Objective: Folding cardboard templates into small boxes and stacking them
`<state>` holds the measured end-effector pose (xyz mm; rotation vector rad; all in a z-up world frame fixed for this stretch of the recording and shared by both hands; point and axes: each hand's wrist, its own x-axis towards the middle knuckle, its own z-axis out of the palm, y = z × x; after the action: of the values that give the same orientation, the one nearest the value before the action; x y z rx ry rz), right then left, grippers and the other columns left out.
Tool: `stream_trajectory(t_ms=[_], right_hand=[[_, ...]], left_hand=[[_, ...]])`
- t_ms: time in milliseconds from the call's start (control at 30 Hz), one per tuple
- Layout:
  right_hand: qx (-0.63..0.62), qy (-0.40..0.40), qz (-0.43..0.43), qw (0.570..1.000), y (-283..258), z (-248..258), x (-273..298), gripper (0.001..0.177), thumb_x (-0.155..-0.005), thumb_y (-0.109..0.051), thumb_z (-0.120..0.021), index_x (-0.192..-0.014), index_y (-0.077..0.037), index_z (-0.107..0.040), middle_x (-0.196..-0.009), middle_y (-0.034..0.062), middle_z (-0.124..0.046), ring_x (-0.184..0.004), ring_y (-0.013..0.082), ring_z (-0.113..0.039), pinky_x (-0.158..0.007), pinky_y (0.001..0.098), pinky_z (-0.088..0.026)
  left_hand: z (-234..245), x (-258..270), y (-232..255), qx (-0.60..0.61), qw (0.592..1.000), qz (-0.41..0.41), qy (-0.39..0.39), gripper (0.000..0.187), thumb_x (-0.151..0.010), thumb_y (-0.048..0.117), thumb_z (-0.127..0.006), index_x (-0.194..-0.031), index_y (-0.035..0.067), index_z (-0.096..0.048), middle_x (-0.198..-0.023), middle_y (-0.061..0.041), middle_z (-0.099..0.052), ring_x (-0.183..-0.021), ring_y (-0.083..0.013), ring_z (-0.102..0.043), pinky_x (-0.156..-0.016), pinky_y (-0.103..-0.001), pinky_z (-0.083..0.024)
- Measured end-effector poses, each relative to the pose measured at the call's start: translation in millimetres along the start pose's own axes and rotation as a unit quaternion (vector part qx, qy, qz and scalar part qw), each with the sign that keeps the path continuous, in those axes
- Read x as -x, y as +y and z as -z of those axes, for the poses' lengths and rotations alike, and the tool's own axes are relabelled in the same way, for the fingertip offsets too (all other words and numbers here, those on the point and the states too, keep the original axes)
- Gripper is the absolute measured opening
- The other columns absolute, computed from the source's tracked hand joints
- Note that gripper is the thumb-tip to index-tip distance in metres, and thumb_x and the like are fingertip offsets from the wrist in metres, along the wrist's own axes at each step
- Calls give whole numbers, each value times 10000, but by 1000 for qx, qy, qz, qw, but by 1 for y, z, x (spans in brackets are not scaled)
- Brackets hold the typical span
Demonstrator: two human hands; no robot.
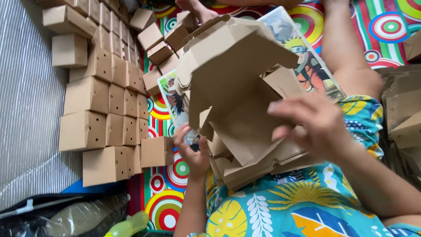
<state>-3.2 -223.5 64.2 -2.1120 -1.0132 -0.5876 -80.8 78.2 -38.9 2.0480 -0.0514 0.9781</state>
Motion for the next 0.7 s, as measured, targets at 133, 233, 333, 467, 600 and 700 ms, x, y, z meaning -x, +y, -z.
stream_trajectory(t_ms=[133, 233, 333, 467, 600, 700], right_hand=[[-69, -128, 170, 975, -55, -25, 10, 523, -931, -610, -681, -1161, -141, -683, -1056, 53, -686, -906, 260, -663, -734, 431, -492], [-47, -250, 221, 941, -55, -48, 24, 355, -1081, -369, -527, -1303, -100, -595, -1045, 89, -611, -893, 286, -600, -893, 476, -464], [-17, -254, 230, 939, -43, -48, 25, 130, -1025, -107, -512, -977, -137, -629, -824, 59, -566, -711, 272, -597, -953, 515, -475], [-98, -186, 152, 966, -34, -7, 16, 294, -1060, -208, -387, -1013, -187, -676, -901, -7, -647, -755, 156, -644, -953, 445, -448], [-220, -68, 9, 973, -14, 34, 24, 403, -1022, -437, -395, -877, -172, -662, -861, -41, -778, -757, 84, -783, -985, 371, -472], [-272, 75, -168, 944, 19, 33, 69, 268, -915, -23, -694, -1159, -5, -585, -1083, 82, -662, -1156, 220, -664, -1122, 314, -540]], left_hand=[[-4, 16, -6, 28, 996, 31, -82, 370, -1024, 266, -630, -1228, 60, -399, -1073, -154, -536, -929, -299, -587, -799, -416, -492], [-7, 3, 7, 86, 992, 1, -96, 538, -996, 331, -696, -1333, 89, -353, -1277, -164, -560, -1121, -293, -677, -886, -346, -570], [-6, -1, 0, 128, 984, -64, -109, 616, -999, 456, -665, -1375, 98, -333, -1292, -185, -545, -1223, -319, -587, -1032, -431, -518], [-8, -10, -1, 92, 971, -172, -137, 804, -851, 589, -771, -1395, 207, -318, -1452, -182, -466, -1393, -338, -486, -1269, -565, -283], [-20, -40, 29, 81, 943, -247, -209, 926, -823, 694, -815, -1517, 313, -335, -1615, -169, -389, -1519, -354, -460, -1349, -559, -143], [-41, -59, 50, -9, 927, -255, -275, 850, -807, 788, -756, -1458, 311, -491, -1647, -165, -309, -1570, -393, -405, -1355, -647, -112]])
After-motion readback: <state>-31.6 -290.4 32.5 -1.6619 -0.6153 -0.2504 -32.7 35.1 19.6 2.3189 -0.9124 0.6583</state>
